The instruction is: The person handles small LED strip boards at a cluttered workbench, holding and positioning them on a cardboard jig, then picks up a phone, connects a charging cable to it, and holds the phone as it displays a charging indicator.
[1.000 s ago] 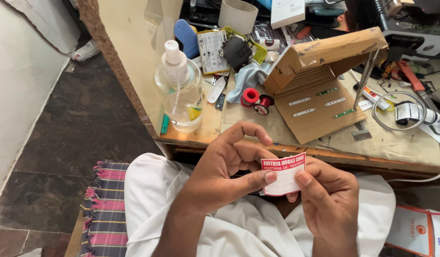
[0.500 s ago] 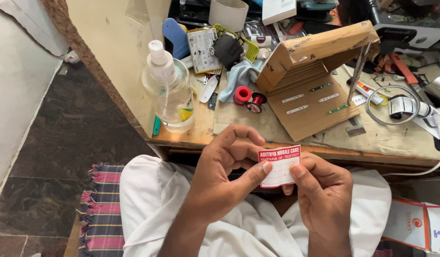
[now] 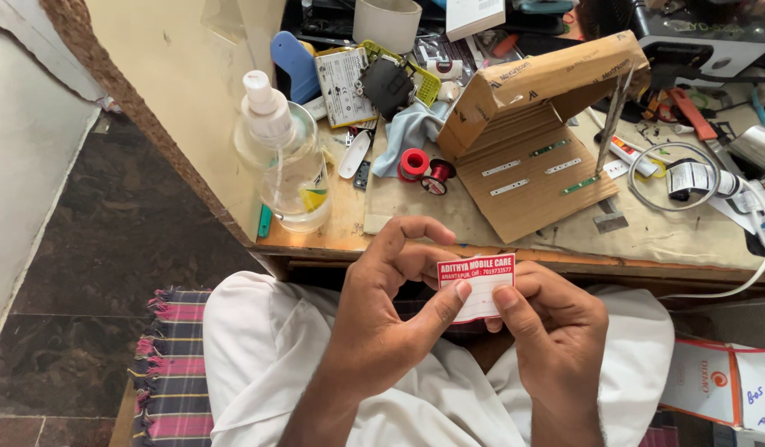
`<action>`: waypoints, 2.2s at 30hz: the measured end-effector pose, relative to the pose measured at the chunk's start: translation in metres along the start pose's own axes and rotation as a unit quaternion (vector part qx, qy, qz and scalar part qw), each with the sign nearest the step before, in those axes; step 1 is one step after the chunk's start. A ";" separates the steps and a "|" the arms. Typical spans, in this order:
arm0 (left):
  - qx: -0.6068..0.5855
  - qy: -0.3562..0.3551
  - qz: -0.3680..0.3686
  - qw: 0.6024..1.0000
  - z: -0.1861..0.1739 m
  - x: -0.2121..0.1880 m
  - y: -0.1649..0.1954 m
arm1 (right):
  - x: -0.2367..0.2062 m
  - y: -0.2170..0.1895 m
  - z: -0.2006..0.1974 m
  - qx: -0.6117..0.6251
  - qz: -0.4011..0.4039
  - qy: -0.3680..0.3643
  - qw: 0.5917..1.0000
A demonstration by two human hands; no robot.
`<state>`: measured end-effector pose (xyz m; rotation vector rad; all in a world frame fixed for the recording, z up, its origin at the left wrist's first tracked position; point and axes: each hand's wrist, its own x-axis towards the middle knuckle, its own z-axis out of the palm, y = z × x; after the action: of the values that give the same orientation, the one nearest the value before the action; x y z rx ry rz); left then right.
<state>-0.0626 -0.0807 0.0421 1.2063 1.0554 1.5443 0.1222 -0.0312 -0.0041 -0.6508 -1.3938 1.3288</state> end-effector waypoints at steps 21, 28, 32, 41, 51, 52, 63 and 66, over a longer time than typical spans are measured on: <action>-0.082 0.011 -0.018 0.996 0.004 0.002 -0.026 | -0.001 0.008 -0.003 0.004 0.014 0.004 1.000; -0.055 0.021 -0.039 0.998 0.008 0.002 -0.019 | 0.001 0.011 -0.005 0.013 0.007 0.010 1.000; -0.019 0.026 -0.030 0.999 0.010 0.003 -0.017 | 0.002 0.012 -0.005 0.014 0.003 0.004 1.000; 0.039 0.048 -0.017 0.998 0.010 0.003 -0.016 | 0.003 0.013 -0.005 0.003 0.014 0.002 1.000; 0.065 0.076 0.011 0.995 0.016 0.002 -0.016 | 0.002 0.015 -0.008 -0.003 0.017 -0.006 1.000; 0.059 0.077 0.009 0.995 0.016 0.003 -0.016 | 0.002 0.015 -0.007 -0.004 0.019 -0.005 1.000; 0.078 0.095 0.001 0.992 0.017 0.002 -0.016 | 0.001 0.019 -0.007 0.002 0.030 0.005 1.000; 0.083 0.097 0.005 0.992 0.017 0.002 -0.017 | 0.001 0.021 -0.007 0.013 0.025 0.003 1.000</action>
<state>-0.0442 -0.0730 0.0292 1.1905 1.3294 1.6326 0.1227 -0.0231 -0.0242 -0.6759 -1.3603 1.3807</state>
